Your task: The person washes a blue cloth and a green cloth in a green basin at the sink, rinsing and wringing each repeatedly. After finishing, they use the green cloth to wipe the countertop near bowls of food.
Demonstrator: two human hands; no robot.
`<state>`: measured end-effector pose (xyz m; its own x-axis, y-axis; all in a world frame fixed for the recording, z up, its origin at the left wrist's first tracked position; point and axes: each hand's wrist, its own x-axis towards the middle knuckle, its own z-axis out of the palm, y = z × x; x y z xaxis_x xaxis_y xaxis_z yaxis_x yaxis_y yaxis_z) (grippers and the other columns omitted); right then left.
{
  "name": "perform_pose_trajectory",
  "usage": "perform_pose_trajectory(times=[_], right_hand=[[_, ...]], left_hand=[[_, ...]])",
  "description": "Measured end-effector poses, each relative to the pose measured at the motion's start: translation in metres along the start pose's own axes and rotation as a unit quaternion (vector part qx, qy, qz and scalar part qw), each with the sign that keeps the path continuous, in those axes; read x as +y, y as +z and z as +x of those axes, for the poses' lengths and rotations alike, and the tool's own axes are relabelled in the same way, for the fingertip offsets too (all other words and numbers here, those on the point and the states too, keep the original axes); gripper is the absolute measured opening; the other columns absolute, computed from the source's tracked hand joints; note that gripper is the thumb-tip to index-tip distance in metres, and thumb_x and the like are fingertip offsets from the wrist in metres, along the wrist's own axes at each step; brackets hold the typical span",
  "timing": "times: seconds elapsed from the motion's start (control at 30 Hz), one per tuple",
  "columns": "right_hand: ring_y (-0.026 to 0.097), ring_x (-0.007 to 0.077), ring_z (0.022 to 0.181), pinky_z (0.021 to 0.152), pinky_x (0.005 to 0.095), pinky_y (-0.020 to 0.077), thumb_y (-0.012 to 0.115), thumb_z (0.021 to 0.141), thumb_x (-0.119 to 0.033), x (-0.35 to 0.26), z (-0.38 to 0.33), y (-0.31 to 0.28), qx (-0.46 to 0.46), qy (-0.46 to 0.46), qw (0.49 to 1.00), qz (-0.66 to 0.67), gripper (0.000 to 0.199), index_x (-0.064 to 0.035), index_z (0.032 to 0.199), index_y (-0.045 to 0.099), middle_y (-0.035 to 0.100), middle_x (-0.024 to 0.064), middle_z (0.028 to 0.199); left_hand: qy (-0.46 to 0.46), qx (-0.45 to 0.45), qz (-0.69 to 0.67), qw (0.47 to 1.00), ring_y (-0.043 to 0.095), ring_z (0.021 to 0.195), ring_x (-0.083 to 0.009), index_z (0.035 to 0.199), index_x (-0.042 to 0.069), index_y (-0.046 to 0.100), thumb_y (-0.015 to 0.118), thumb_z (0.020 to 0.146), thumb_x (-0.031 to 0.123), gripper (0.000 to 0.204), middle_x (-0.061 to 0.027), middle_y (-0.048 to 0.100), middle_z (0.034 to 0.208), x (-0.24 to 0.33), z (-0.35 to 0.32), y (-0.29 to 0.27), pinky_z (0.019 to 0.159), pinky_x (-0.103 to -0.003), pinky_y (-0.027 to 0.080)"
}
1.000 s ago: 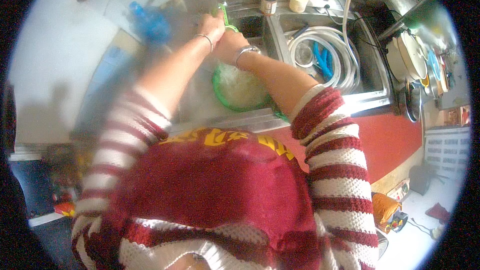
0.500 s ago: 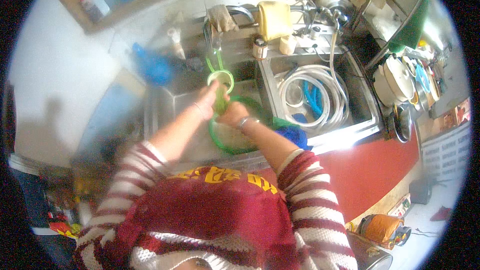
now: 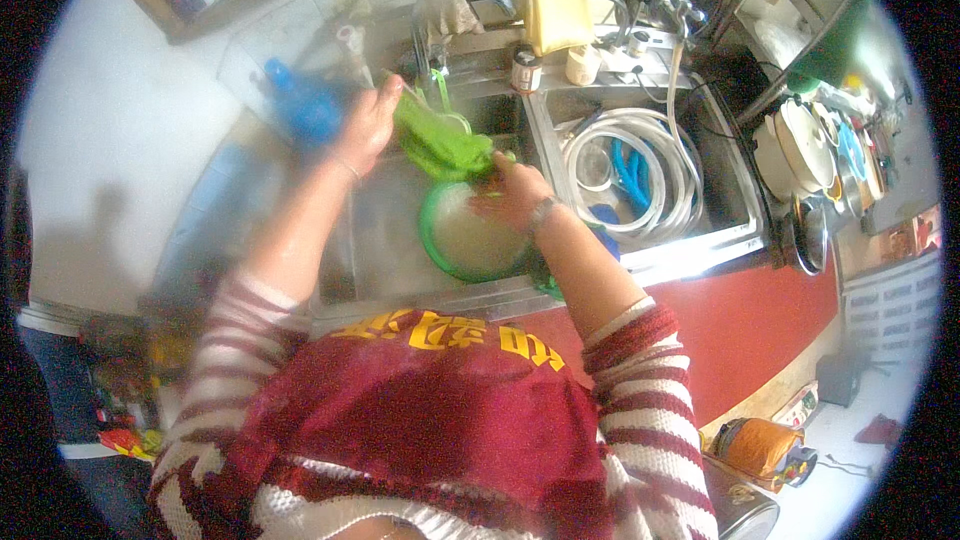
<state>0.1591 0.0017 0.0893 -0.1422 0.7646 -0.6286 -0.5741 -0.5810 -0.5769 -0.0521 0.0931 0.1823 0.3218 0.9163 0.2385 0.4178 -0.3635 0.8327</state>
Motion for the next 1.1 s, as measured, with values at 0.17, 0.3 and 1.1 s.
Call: perform_pose_trajectory(times=[0.17, 0.3, 1.1], right_hand=[[0.065, 0.0252, 0.094, 0.082, 0.0412, 0.0508, 0.071, 0.078, -0.026, -0.005, 0.026, 0.026, 0.175, -0.373, 0.815, -0.407, 0.045, 0.0001, 0.113, 0.060, 0.066, 0.0183, 0.105], [0.065, 0.0178, 0.082, 0.072, 0.0358, 0.0509, 0.078, 0.071, -0.021, -0.039, 0.009, 0.052, 0.003, -0.410, 0.806, -0.426, 0.039, 0.0035, 0.099, 0.065, 0.069, 0.0161, 0.090], [0.062, 0.0237, 0.103, 0.093, 0.0374, 0.0490, 0.046, 0.099, -0.021, -0.128, -0.057, 0.032, -0.109, -0.216, 0.970, -0.036, 0.029, -0.0002, 0.118, 0.055, 0.063, 0.0131, 0.113]], left_hand=[[0.025, -0.122, 0.062, 0.990, 0.052, 0.067, -0.0241, 0.086, -0.004, 0.056, 0.037, 0.099, 0.054, 0.063, -0.0213, 0.056, 0.070, 0.028, 0.006, 0.013, 0.066, -0.042, 0.044], [0.060, -0.173, 0.015, 0.983, 0.060, 0.079, -0.0192, 0.097, -0.002, 0.065, 0.041, 0.099, 0.052, 0.060, -0.0148, 0.067, 0.083, 0.039, 0.014, 0.005, 0.077, -0.039, 0.047], [-0.002, -0.274, -0.362, 0.891, 0.060, 0.100, -0.0141, 0.130, 0.005, 0.048, 0.062, 0.085, -0.004, 0.048, -0.0085, 0.063, 0.110, 0.024, 0.033, -0.056, 0.091, -0.029, 0.048]])
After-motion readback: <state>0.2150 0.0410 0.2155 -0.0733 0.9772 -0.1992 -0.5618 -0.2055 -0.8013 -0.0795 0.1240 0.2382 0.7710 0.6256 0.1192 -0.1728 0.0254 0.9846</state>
